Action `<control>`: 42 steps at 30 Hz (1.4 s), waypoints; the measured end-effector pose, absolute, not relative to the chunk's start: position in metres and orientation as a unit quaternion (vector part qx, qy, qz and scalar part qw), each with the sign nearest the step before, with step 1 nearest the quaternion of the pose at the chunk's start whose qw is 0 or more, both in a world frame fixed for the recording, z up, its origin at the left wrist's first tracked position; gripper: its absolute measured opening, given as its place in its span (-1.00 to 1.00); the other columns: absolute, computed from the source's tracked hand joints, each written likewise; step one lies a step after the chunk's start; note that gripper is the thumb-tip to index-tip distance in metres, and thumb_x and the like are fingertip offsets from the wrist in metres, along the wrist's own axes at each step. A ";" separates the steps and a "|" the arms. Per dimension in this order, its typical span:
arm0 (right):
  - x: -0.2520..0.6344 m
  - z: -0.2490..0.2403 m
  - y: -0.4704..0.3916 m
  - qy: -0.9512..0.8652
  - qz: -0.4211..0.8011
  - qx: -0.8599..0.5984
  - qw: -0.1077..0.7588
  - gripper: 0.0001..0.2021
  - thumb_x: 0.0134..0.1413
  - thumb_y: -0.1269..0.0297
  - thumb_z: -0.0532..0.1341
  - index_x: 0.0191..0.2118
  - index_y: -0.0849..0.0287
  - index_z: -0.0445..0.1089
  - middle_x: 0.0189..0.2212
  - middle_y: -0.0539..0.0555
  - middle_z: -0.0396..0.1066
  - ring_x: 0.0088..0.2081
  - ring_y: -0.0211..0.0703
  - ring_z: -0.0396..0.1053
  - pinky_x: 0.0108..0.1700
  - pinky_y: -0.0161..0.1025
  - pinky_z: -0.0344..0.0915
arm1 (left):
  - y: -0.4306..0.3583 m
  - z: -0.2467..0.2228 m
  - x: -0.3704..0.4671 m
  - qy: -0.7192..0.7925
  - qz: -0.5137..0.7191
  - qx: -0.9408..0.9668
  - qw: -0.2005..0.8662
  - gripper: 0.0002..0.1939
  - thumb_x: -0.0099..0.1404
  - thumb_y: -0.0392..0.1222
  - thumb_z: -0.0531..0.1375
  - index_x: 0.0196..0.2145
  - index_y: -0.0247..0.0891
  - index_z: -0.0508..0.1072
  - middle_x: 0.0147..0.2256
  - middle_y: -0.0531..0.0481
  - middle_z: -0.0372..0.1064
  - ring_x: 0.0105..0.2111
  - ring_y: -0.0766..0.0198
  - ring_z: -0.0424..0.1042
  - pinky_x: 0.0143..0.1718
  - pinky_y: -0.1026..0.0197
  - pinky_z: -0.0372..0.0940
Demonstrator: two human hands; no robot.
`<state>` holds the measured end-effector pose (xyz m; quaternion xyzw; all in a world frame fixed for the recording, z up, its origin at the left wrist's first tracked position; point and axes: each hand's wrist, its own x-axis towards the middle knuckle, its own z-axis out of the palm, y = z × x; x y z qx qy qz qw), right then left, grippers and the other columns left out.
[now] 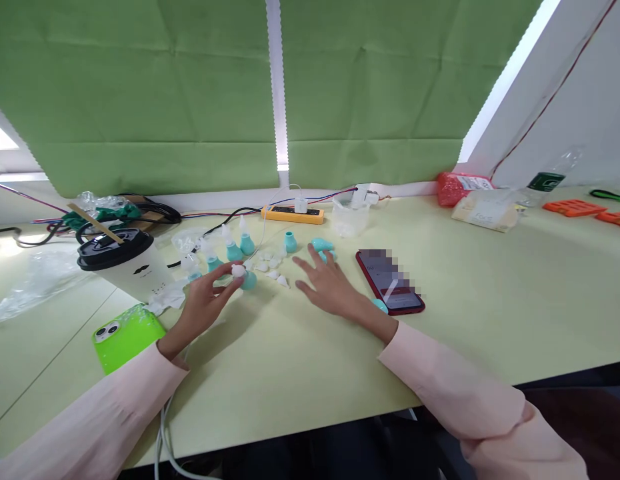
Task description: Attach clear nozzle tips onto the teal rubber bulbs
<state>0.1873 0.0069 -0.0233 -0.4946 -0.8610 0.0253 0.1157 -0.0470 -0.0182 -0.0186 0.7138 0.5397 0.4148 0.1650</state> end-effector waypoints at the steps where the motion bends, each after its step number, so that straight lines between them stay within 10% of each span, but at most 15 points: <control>1: 0.189 -0.019 0.012 -0.856 0.019 -0.503 0.113 -0.53 0.09 0.13 -0.11 0.13 0.06 -0.13 0.18 0.17 -0.31 0.15 0.24 -0.31 -0.02 0.13 0.00 | -0.017 -0.020 -0.048 0.546 0.421 0.707 0.156 -0.63 0.16 -0.04 0.01 -0.14 -0.27 0.32 -0.22 -0.04 0.35 -0.33 0.30 0.34 -0.37 0.30 0.34; 9: 0.144 -0.010 0.055 -0.892 -0.075 -0.445 0.040 -0.51 -0.01 0.41 0.01 0.09 0.03 -0.02 0.15 0.18 -0.20 0.08 0.25 -0.14 -0.16 0.07 0.14 | -0.002 -0.037 -0.056 0.569 0.391 0.706 0.159 -0.56 0.19 -0.09 -0.02 -0.01 -0.34 0.18 -0.23 -0.13 0.35 -0.21 0.20 0.33 -0.31 0.21 0.33; 14: 0.117 -0.027 0.074 -0.873 -0.167 -0.457 0.036 -0.63 -0.05 0.51 0.04 -0.09 0.03 0.24 0.11 0.20 -0.13 0.06 0.30 -0.15 -0.14 0.32 -0.10 | 0.000 -0.040 -0.057 0.563 0.375 0.718 0.161 -0.56 0.21 -0.12 -0.07 0.04 -0.33 0.11 -0.18 -0.18 0.34 -0.23 0.20 0.35 -0.28 0.15 0.31; 22: 0.123 -0.014 0.061 -0.880 -0.179 -0.433 0.075 -0.79 -0.02 0.46 0.02 -0.22 0.22 0.27 -0.11 0.24 0.19 -0.04 0.08 0.05 -0.11 0.08 -0.04 | -0.013 -0.033 -0.052 0.546 0.454 0.695 0.116 -0.53 0.18 -0.16 0.00 0.05 -0.26 0.07 -0.11 -0.16 0.26 -0.20 0.23 0.31 -0.26 0.15 0.30; 29: 0.143 0.003 0.016 -0.900 0.065 -0.384 0.195 -0.82 -0.08 0.25 0.10 -0.34 0.22 0.29 -0.50 0.05 0.32 -0.46 -0.24 0.24 -0.42 -0.32 0.11 | -0.027 -0.022 -0.054 0.512 0.390 0.755 -0.122 -0.77 0.14 -0.23 -0.01 -0.30 -0.27 0.40 -0.45 -0.06 0.36 -0.41 0.26 0.34 -0.38 0.24 0.22; 35: 0.157 -0.017 -0.010 -0.821 0.331 -0.364 0.289 -0.68 -0.04 0.23 0.09 -0.10 0.13 0.20 -0.60 -0.06 0.24 -0.57 -0.35 0.17 -0.50 -0.38 0.16 | -0.022 -0.015 -0.063 0.662 0.017 0.743 -0.099 -0.69 0.11 -0.24 -0.06 -0.32 -0.26 0.45 -0.49 -0.15 0.39 -0.45 0.07 0.39 -0.53 0.20 0.17; 42: 0.156 -0.042 -0.016 -0.682 0.572 -0.320 0.326 -0.65 -0.12 0.16 0.17 -0.17 0.20 0.25 -0.52 0.00 0.30 -0.62 -0.39 0.20 -0.56 -0.34 0.26 | -0.012 -0.021 -0.066 0.649 -0.079 0.754 -0.061 -0.69 0.12 -0.30 -0.08 -0.35 -0.32 0.44 -0.42 -0.25 0.39 -0.36 -0.03 0.38 -0.48 0.11 0.20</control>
